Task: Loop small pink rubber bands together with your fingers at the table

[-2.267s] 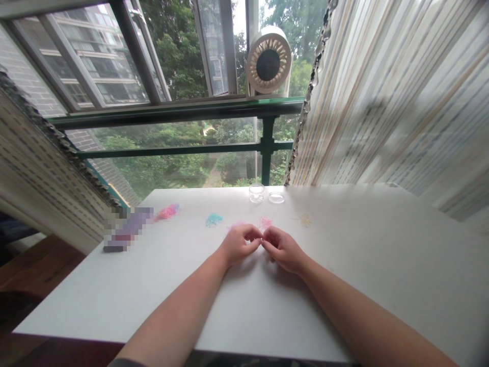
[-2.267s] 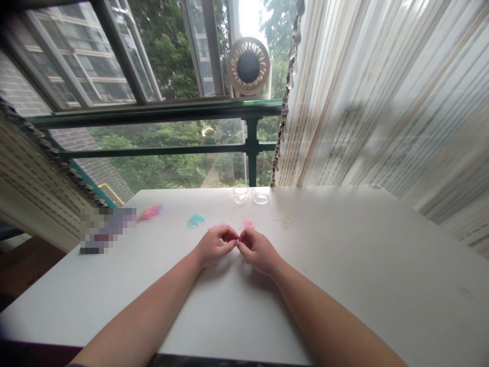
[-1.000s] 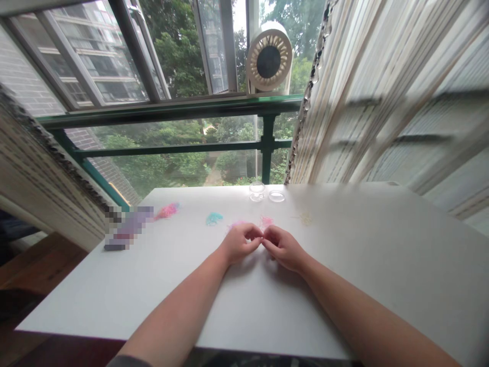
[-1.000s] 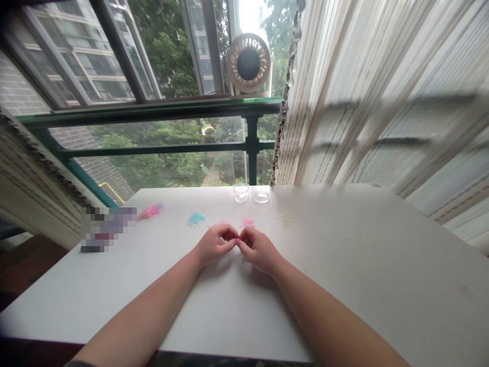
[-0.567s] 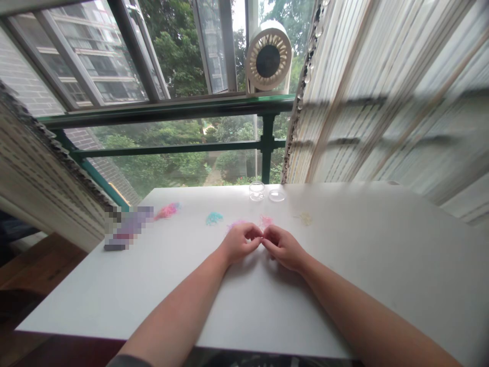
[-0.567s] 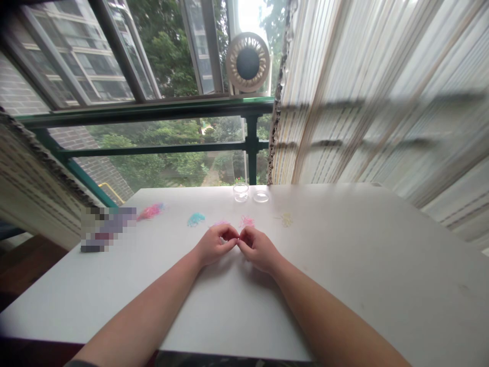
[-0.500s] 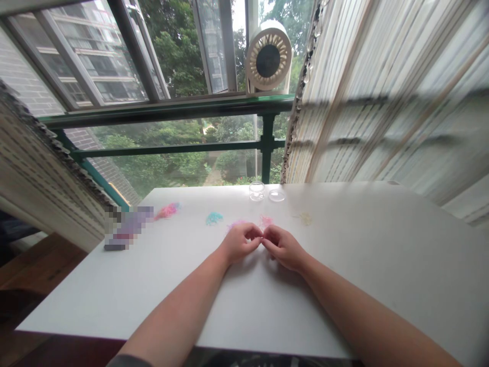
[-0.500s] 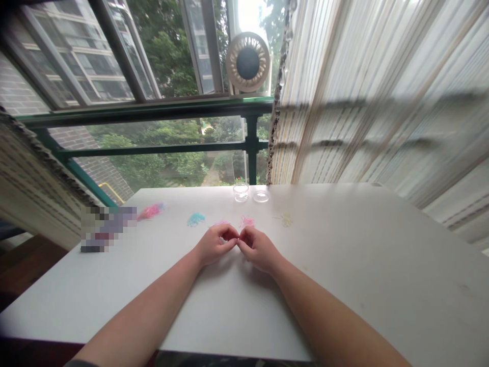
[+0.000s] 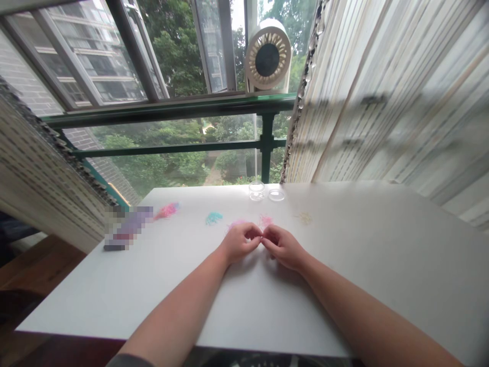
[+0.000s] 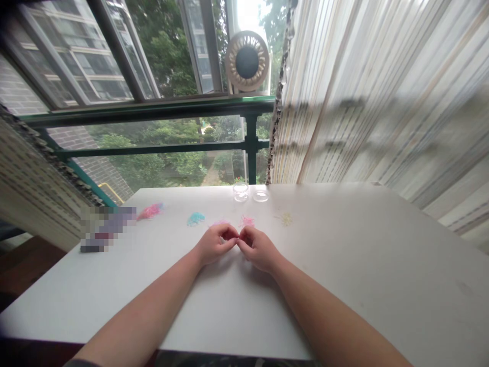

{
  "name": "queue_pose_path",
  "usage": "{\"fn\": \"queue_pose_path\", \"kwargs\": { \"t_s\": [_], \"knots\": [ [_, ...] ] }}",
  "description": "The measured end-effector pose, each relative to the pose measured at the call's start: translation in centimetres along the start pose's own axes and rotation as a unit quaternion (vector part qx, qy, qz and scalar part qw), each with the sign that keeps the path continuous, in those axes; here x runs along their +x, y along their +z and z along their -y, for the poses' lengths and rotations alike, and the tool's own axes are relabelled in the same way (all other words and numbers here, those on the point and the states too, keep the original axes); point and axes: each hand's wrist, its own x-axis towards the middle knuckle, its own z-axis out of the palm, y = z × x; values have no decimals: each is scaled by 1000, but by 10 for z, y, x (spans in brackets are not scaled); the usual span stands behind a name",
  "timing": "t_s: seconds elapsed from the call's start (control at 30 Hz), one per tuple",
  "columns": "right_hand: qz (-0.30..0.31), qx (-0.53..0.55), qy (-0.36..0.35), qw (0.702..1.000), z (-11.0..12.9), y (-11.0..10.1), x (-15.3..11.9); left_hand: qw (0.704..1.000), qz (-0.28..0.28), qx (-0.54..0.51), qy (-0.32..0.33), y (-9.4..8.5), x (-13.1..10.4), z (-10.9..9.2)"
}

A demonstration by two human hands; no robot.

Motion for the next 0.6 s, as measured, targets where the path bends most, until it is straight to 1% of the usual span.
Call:
{"fn": "queue_pose_path", "kwargs": {
  "t_s": [0.27, 0.43, 0.6],
  "knots": [
    [-1, 7, 5, 1000, 1, 0, -1, 1000, -2, -14, 1, -1, 0, -2],
    [-8, 52, -3, 999, -2, 1, 0, 999, -23, -23, 15, -1, 0, -5],
    [20, 95, 9, 995, -2, 0, 2, 999, -25, -32, 26, -1, -1, -4]
  ]
}}
